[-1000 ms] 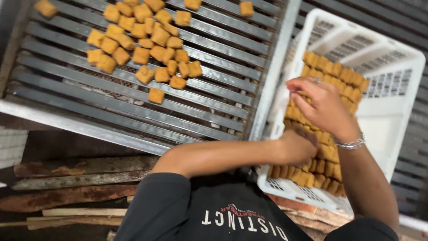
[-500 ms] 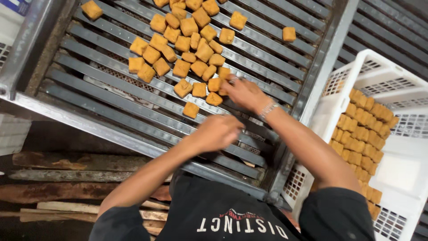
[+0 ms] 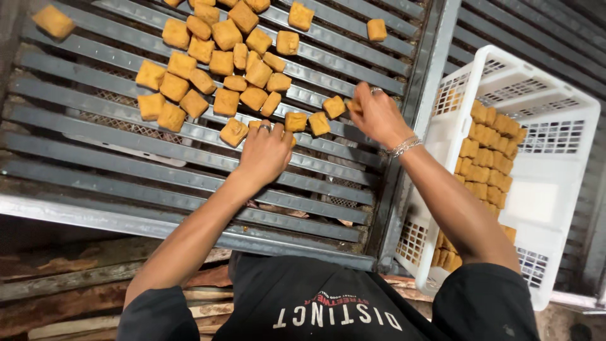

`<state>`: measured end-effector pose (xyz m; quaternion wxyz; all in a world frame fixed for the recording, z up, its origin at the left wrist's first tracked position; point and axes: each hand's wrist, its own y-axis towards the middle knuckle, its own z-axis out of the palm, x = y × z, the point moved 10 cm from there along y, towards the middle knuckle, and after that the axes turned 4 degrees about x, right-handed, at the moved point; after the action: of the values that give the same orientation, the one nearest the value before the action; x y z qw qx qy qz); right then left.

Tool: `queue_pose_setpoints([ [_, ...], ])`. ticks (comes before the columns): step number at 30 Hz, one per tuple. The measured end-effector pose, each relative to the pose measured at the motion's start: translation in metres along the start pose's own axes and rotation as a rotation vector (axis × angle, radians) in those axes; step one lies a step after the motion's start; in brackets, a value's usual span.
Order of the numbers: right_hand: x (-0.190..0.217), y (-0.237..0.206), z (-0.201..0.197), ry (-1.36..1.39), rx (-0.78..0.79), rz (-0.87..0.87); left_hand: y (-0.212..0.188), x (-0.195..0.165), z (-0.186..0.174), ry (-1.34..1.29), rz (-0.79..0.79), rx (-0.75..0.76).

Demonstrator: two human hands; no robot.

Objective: The person picks up fried tofu cubes one at a time from a slatted metal rack and packs them into a white plastic basket, arranging the pieces in neat rows and occasionally stacking pieces together to fill the basket.

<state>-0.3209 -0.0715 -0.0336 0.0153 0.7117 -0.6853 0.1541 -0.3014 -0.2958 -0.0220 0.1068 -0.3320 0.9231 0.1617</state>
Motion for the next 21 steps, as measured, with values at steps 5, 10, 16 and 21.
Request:
queue_pose_setpoints([
  [5, 0.041, 0.014, -0.001, 0.066, -0.171, -0.05, -0.005, 0.0, 0.012, -0.09, -0.015, 0.114],
  [10, 0.049, 0.012, -0.005, 0.16, -0.242, -0.068, -0.009, 0.005, 0.001, -0.138, 0.014, 0.029],
  [16, 0.088, -0.016, 0.022, 0.21, -0.171, -0.113, -0.015, -0.002, 0.022, -0.056, -0.013, 0.106],
  [21, 0.08, -0.01, 0.022, 0.175, -0.203, -0.048, -0.038, -0.039, 0.04, -0.131, -0.002, 0.251],
])
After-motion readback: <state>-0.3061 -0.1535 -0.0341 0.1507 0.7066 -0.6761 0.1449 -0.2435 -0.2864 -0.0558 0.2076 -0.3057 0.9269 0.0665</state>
